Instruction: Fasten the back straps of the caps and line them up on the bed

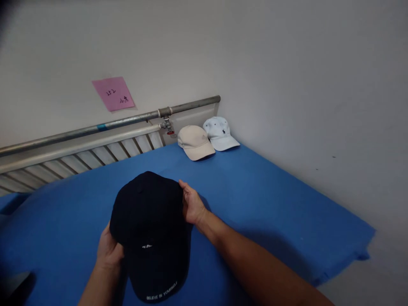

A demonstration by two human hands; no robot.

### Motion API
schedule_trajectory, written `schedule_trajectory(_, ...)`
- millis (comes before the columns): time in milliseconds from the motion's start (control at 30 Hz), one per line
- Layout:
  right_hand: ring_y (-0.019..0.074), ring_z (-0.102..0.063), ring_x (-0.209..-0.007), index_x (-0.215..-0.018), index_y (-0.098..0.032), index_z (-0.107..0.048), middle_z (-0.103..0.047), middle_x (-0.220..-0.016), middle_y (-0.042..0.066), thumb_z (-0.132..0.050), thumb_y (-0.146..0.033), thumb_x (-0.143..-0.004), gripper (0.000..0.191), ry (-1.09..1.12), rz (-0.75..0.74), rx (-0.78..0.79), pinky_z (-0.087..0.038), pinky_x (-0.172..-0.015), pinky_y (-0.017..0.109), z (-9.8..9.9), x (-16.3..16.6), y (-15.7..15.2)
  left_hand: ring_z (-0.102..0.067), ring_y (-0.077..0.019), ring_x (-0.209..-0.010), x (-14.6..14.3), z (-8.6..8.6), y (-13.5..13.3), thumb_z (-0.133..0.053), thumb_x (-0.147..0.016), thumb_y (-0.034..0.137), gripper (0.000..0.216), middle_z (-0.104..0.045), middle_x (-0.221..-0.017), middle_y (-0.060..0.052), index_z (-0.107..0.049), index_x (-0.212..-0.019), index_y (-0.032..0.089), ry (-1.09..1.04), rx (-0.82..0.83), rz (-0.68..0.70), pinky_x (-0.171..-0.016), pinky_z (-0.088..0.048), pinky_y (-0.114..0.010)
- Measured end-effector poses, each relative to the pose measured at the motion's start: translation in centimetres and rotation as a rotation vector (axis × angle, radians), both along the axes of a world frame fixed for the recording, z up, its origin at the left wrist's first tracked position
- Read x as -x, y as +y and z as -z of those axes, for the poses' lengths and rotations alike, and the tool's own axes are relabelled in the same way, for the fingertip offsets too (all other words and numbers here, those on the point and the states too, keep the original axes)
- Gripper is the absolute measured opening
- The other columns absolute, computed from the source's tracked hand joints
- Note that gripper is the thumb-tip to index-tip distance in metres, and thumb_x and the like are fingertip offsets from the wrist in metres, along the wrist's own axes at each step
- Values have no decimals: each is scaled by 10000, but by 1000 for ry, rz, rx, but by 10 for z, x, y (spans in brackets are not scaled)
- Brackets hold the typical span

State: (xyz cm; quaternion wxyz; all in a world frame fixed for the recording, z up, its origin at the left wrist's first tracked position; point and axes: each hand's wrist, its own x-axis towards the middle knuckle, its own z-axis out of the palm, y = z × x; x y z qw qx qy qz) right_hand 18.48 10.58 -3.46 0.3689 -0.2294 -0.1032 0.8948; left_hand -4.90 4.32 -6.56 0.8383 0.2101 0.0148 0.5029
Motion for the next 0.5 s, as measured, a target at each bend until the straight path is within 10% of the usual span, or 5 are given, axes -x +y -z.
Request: schedule_trajectory(500, 183, -701, -761, -924, -130, -705, -721, -714, 59, -405, -380, -950, 391, -32, 104, 14, -513, -834, 313, -2, -5, 7, -730, -195, -869, -4, 4, 5, -442, -958, 204, 347, -771, -907, -74, -769, -861, 138, 204, 363, -95, -845, -567, -254)
